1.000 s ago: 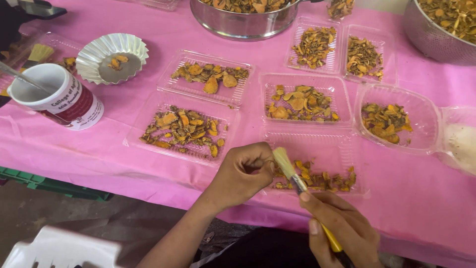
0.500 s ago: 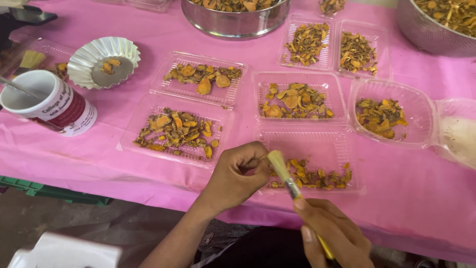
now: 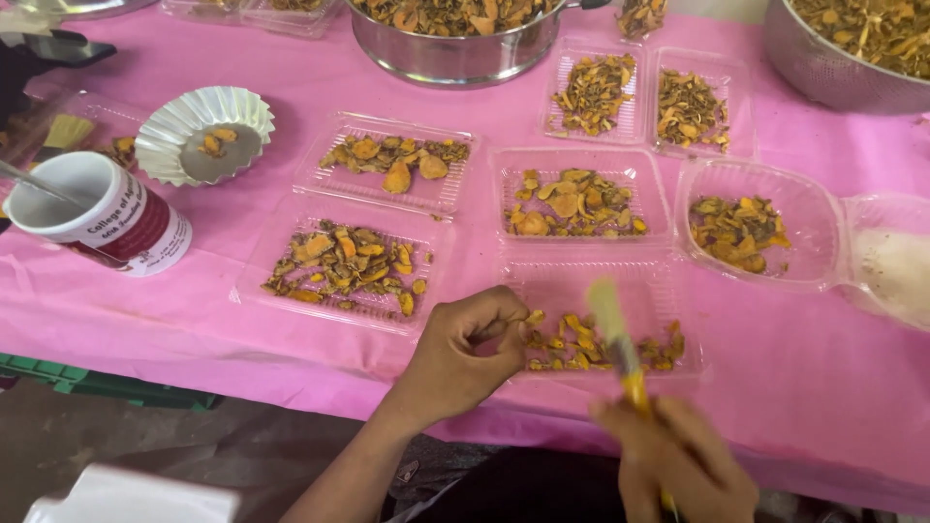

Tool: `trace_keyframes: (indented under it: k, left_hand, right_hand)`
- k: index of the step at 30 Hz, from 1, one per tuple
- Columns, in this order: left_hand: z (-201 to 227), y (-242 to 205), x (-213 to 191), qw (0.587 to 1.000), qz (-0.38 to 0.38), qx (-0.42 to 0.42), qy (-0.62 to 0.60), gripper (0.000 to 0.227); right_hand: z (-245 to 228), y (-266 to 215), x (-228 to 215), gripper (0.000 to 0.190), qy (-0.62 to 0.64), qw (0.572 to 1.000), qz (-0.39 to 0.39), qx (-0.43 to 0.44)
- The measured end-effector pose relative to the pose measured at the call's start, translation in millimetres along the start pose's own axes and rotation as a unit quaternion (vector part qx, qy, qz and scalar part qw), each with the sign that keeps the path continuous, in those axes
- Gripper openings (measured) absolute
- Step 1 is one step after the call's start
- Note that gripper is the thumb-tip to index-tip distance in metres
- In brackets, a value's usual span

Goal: Cleaning dried herbal ingredients, likely turmeric or ginger, using a small paintbrush to remove dust or debris from individual pieces.

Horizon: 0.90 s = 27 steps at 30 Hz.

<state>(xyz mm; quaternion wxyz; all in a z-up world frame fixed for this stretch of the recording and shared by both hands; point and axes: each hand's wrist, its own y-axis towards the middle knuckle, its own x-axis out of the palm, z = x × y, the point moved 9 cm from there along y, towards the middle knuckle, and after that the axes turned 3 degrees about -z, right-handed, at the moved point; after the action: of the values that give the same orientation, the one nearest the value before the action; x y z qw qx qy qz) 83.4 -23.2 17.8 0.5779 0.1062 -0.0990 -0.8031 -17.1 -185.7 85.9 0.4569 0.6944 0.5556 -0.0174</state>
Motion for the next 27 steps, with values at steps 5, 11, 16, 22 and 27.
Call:
trace_keyframes:
  k: [5, 11, 16, 22, 27]
  left_hand:
    - [12, 2, 11, 0.998, -0.038, 0.031, 0.049, 0.013]
    - [20, 3, 13, 0.99, -0.047, 0.081, 0.109, 0.006]
    - [-2, 7, 8, 0.988, -0.027, -0.02, 0.152, 0.01]
    - [-20, 5, 7, 0.98, -0.034, -0.075, 0.183, 0.038]
    - [-17, 7, 9, 0.983, -0.032, -0.102, 0.146, 0.037]
  right_hand:
    - [25, 40, 29, 0.026, -0.007, 0.995, -0.053, -0.087]
    - [18, 68, 35, 0.01, 0.121, 0.977, -0.129, -0.122]
    - [73, 103, -28, 0.008, -0.062, 0.99, -0.077, -0.105]
    - [165, 136, -29, 0.007, -0.103, 0.982, -0.153, -0.051]
    - [111, 108, -5, 0.03, -0.06, 0.969, -0.222, -0.092]
